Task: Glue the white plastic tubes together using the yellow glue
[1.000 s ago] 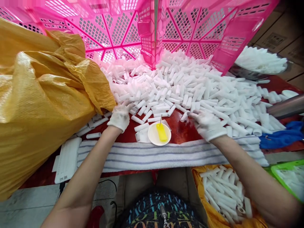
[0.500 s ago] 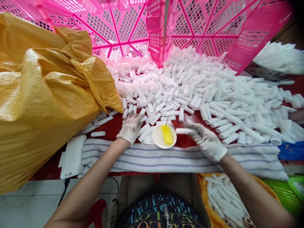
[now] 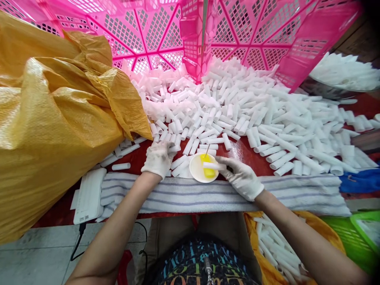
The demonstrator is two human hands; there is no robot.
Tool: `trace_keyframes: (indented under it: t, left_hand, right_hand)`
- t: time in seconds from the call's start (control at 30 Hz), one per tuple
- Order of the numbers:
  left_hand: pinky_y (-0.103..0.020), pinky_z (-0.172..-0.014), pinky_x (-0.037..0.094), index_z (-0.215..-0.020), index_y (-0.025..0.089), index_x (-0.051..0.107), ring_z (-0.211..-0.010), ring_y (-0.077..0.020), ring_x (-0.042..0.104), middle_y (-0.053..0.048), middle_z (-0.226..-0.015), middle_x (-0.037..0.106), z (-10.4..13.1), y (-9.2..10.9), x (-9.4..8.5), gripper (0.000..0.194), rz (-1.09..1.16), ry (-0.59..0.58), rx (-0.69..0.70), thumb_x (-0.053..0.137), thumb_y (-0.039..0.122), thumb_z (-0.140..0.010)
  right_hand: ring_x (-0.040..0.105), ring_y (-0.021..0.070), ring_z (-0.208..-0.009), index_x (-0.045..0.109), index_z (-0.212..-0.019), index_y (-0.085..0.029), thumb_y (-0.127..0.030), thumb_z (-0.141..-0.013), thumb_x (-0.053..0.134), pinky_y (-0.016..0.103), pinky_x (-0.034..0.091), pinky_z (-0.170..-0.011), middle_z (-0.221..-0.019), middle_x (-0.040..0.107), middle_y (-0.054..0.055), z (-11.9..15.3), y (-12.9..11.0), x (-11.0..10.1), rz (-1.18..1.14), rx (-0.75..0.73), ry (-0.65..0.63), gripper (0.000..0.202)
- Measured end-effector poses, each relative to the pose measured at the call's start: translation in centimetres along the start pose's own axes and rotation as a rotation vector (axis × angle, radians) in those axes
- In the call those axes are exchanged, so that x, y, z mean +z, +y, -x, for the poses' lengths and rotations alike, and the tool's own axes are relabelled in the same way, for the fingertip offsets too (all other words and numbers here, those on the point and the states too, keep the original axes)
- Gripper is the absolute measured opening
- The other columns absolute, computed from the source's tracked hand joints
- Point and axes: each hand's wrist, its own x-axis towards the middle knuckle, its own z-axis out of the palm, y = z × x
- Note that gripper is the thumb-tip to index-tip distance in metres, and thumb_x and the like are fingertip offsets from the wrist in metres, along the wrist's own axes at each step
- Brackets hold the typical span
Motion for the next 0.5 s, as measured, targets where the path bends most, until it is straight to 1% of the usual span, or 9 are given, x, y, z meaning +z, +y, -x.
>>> trace_keyframes:
  t: [0.03, 0.1, 0.17, 0.2, 0.23, 0.3, 0.37, 0.43, 0.5]
  left_hand:
    - [-0.040, -0.093, 0.043, -0.108, 0.020, 0.065, -0.101, -0.0269, 0.057, -0.010, -0.104, 0.066, 0.5, 0.0, 0.0, 0.029, 0.095, 0.033, -0.010, 0.061, 0.034, -0.083]
    - [-0.035, -0.092, 0.046, -0.110, 0.020, 0.064, -0.100, -0.0233, 0.059, -0.007, -0.105, 0.067, 1.7, 0.1, -0.2, 0.032, 0.323, 0.054, -0.019, 0.062, 0.033, -0.081]
    - [-0.033, -0.090, 0.048, -0.114, 0.020, 0.062, -0.098, -0.0206, 0.061, -0.006, -0.108, 0.067, 2.7, 0.6, -0.4, 0.036, 0.553, 0.007, -0.053, 0.064, 0.032, -0.080]
    - [-0.032, -0.089, 0.049, -0.116, 0.020, 0.061, -0.097, -0.0195, 0.062, -0.005, -0.109, 0.067, 3.1, 0.9, -0.5, 0.039, 0.654, -0.031, -0.088, 0.064, 0.032, -0.079]
    - [-0.032, -0.088, 0.050, -0.117, 0.020, 0.060, -0.096, -0.0186, 0.062, -0.005, -0.109, 0.067, 3.5, 1.2, -0.6, 0.041, 0.742, -0.069, -0.126, 0.065, 0.032, -0.078]
    - [-0.031, -0.087, 0.050, -0.116, 0.019, 0.059, -0.095, -0.0174, 0.062, -0.005, -0.109, 0.067, 4.0, 1.8, -0.6, 0.041, 0.888, -0.132, -0.184, 0.065, 0.030, -0.077]
    - [-0.031, -0.086, 0.051, -0.113, 0.018, 0.057, -0.096, -0.0170, 0.062, -0.005, -0.109, 0.066, 4.2, 2.3, -0.6, 0.042, 1.019, -0.168, -0.224, 0.067, 0.029, -0.074]
    - [-0.031, -0.085, 0.051, -0.108, 0.017, 0.054, -0.095, -0.0170, 0.063, -0.006, -0.104, 0.066, 4.4, 2.6, -0.5, 0.042, 1.127, -0.198, -0.288, 0.070, 0.027, -0.070]
    - [-0.030, -0.081, 0.052, -0.102, 0.016, 0.053, -0.090, -0.0167, 0.064, -0.006, -0.099, 0.067, 4.5, 2.9, -0.4, 0.043, 1.226, -0.230, -0.361, 0.074, 0.027, -0.067]
  right_hand:
    - [0.065, 0.0210, -0.098, 0.066, -0.112, -0.022, -0.034, -0.085, 0.062, 0.040, 0.052, -0.094, -0.106, 0.068, 0.006, 0.3, -0.1, 0.0, -0.004, 0.031, 0.001, 0.029]
    - [0.066, 0.0211, -0.094, 0.067, -0.108, -0.023, -0.036, -0.085, 0.062, 0.039, 0.055, -0.089, -0.102, 0.068, 0.006, 0.7, -0.2, 0.2, -0.023, 0.034, 0.017, 0.026]
    - [0.066, 0.0202, -0.083, 0.070, -0.097, -0.025, -0.036, -0.082, 0.065, 0.038, 0.058, -0.079, -0.092, 0.067, 0.004, 0.9, -0.2, 0.3, -0.039, -0.012, 0.047, 0.019]
    - [0.065, 0.0200, -0.080, 0.070, -0.095, -0.025, -0.036, -0.079, 0.068, 0.037, 0.058, -0.076, -0.090, 0.066, 0.004, 1.0, -0.1, 0.4, -0.042, -0.032, 0.051, 0.018]
    - [0.065, 0.0203, -0.082, 0.070, -0.097, -0.026, -0.035, -0.078, 0.069, 0.037, 0.058, -0.077, -0.091, 0.066, 0.004, 1.0, -0.2, 0.4, -0.040, -0.035, 0.047, 0.021]
    - [0.065, 0.0213, -0.091, 0.068, -0.107, -0.025, -0.032, -0.079, 0.069, 0.038, 0.056, -0.086, -0.098, 0.067, 0.005, 1.0, -0.3, 0.5, -0.023, -0.032, 0.033, 0.028]
    - [0.065, 0.0210, -0.093, 0.067, -0.109, -0.023, -0.029, -0.082, 0.066, 0.038, 0.054, -0.088, -0.099, 0.068, 0.006, 1.1, -0.5, 0.6, -0.009, -0.064, 0.029, 0.028]
    - [0.065, 0.0190, -0.083, 0.069, -0.099, -0.022, -0.028, -0.083, 0.064, 0.035, 0.056, -0.078, -0.091, 0.067, 0.005, 1.3, -0.8, 0.7, -0.017, -0.109, 0.041, 0.018]
    - [0.062, 0.0163, -0.071, 0.070, -0.086, -0.022, -0.029, -0.079, 0.068, 0.031, 0.054, -0.064, -0.082, 0.063, 0.003, 1.8, -1.1, 0.6, -0.047, -0.130, 0.042, 0.009]
